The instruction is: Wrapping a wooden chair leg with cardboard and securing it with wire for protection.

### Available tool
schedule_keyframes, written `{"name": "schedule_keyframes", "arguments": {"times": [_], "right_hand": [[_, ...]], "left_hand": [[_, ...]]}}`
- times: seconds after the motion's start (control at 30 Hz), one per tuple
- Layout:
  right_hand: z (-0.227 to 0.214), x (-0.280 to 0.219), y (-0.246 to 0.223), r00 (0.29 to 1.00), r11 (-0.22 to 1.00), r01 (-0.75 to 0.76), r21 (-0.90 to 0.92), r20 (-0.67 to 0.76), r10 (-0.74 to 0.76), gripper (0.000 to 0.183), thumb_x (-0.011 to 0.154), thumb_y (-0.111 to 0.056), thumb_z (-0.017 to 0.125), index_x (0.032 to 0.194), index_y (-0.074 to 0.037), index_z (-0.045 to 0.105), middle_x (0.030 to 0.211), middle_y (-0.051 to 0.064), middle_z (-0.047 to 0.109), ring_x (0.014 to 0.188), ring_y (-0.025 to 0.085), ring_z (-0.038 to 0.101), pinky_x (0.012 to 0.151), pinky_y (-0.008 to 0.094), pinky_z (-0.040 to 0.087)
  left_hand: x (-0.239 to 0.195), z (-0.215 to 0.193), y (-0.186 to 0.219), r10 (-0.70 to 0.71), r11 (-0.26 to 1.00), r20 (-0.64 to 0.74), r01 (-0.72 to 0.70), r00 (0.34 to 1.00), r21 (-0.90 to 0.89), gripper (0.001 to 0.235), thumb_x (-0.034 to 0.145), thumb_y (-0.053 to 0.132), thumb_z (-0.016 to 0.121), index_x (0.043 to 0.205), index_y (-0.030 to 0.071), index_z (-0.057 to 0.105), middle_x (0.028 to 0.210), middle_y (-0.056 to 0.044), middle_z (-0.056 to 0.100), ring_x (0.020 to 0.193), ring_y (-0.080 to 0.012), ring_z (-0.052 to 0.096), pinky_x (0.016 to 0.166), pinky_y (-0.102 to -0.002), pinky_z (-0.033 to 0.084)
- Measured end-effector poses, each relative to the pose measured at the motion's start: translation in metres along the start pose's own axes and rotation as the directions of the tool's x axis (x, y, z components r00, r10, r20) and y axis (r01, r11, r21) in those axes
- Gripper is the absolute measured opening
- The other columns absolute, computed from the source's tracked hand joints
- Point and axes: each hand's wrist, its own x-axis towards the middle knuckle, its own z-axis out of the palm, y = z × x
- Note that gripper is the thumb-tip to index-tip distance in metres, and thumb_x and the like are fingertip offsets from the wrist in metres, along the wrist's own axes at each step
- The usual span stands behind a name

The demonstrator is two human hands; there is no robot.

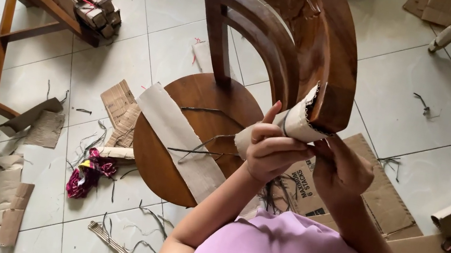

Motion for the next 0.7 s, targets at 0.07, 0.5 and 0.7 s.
{"name": "schedule_keyframes", "arguments": {"times": [0.07, 0.5, 0.7], "right_hand": [[-0.013, -0.007, -0.002, 0.99, 0.995, -0.092, -0.042, 0.103, 0.095, 0.017, 0.095, 0.011, 0.063, 0.108, 0.009, 0.074, 0.075, 0.019, 0.071, 0.05, 0.03, 0.066, 0.052, 0.038, 0.056], [-0.06, 0.032, -0.043, 0.867, 0.931, -0.077, -0.358, 0.437, 0.24, 0.009, 0.1, -0.008, 0.076, 0.104, -0.001, 0.071, 0.097, 0.012, 0.072, 0.07, 0.019, 0.067, 0.059, 0.033, 0.054], [-0.041, 0.014, -0.004, 0.94, 0.977, 0.184, -0.109, 0.31, -0.142, 0.006, 0.096, -0.01, 0.073, 0.102, -0.008, 0.072, 0.112, 0.01, 0.057, 0.094, 0.028, 0.065, 0.082, 0.041, 0.058]], "left_hand": [[0.006, 0.005, 0.002, 0.014, 1.0, -0.016, -0.013, 1.0, 0.025, 0.009, 0.082, 0.013, 0.086, 0.089, 0.019, 0.084, 0.088, 0.006, 0.072, 0.085, -0.0166, 0.048, 0.106, -0.061, 0.055], [0.017, -0.009, 0.012, -0.076, 0.991, 0.211, 0.097, 0.974, -0.091, 0.029, 0.078, -0.007, 0.09, 0.098, 0.006, 0.073, 0.103, -0.004, 0.059, 0.096, -0.0238, 0.05, 0.105, -0.067, 0.057], [0.017, -0.003, 0.01, -0.047, 0.995, 0.146, 0.06, 0.988, -0.085, 0.02, 0.081, -0.004, 0.087, 0.095, 0.007, 0.077, 0.099, -0.005, 0.059, 0.09, -0.0231, 0.051, 0.101, -0.063, 0.059]]}}
